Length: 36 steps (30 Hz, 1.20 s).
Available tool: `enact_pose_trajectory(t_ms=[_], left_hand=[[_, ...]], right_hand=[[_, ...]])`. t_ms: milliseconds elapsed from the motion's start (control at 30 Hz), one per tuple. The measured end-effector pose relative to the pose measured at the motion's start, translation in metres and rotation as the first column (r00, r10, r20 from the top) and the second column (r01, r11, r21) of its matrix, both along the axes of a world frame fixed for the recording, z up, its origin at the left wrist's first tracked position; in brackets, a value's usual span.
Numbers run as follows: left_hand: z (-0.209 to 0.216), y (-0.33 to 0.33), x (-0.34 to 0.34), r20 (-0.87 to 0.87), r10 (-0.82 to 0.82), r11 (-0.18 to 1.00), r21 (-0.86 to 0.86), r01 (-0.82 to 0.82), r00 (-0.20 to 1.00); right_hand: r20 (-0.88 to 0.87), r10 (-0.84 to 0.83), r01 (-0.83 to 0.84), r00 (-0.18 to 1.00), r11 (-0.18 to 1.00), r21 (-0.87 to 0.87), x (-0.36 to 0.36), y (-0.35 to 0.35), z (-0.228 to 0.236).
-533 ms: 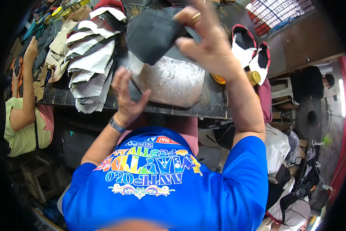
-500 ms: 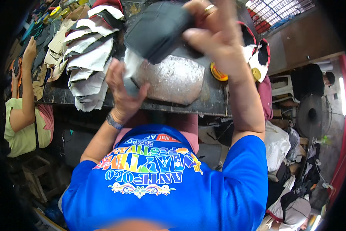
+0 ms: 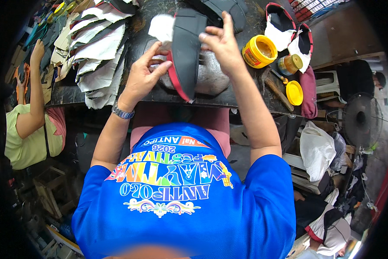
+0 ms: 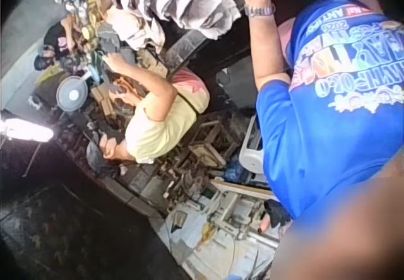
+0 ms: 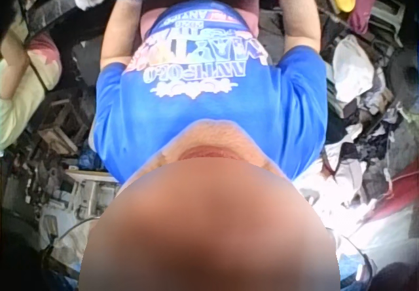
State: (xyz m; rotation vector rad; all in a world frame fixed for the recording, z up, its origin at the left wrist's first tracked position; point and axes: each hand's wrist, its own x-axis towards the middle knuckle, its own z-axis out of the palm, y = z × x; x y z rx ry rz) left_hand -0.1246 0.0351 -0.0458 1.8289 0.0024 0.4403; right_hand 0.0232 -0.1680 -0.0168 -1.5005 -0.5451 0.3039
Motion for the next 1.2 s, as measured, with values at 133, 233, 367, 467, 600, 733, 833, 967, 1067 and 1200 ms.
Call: enact_pose_trajectory(t_ms=[133,233,367,467,600,733,833,967,1067,1200], left_hand=[[-0.011,0.001,0.002,-0.053,-0.058,0.998,-0.014,0.057,0.997],[-0.015,0.006,0.014,0.085,0.033,0.995,0.093,-0.041,0.996],[-0.026,0.009,0.027,0.084,0.14,0.988,0.052,-0.144,0.987],[-0.036,0.006,0.039,0.058,0.263,0.965,0.002,-0.264,0.963],[-0.044,0.005,0.062,0.018,0.329,0.935,-0.148,-0.323,0.944],[-0.037,0.017,0.08,0.015,0.198,0.858,-0.486,-0.166,0.98],[-0.025,0.022,0.086,-0.079,0.106,0.885,-0.448,-0.131,0.991],[-0.005,0.019,0.073,0.113,-0.042,0.989,-0.136,0.058,0.993],[0.008,0.003,0.05,0.391,-0.089,0.895,0.435,-0.098,0.916],[0.028,-0.012,0.027,0.329,-0.508,0.674,0.727,0.13,0.796]], right_hand=[[0.363,-0.194,0.281,0.911,0.938,-0.204,-0.04,0.009,-0.018],[0.627,-0.151,0.256,0.764,0.963,-0.08,-0.065,0.004,-0.007],[0.827,0.032,0.265,0.561,0.94,-0.215,-0.081,0.002,0.016],[0.848,0.19,0.284,0.495,0.887,-0.365,-0.096,0.013,0.015],[0.785,0.125,0.321,0.607,0.865,-0.386,-0.103,0.022,0.002],[0.722,-0.063,0.321,0.689,0.92,-0.226,-0.091,0.012,-0.005],[0.521,-0.264,0.349,0.812,0.934,-0.071,-0.088,-0.008,-0.007],[0.163,-0.388,0.376,0.907,0.921,0.1,-0.09,-0.037,-0.019],[0.114,-0.383,0.383,0.917,0.923,0.018,-0.088,-0.05,-0.032],[0.151,-0.386,0.395,0.91,0.918,-0.03,-0.079,-0.054,-0.045]])
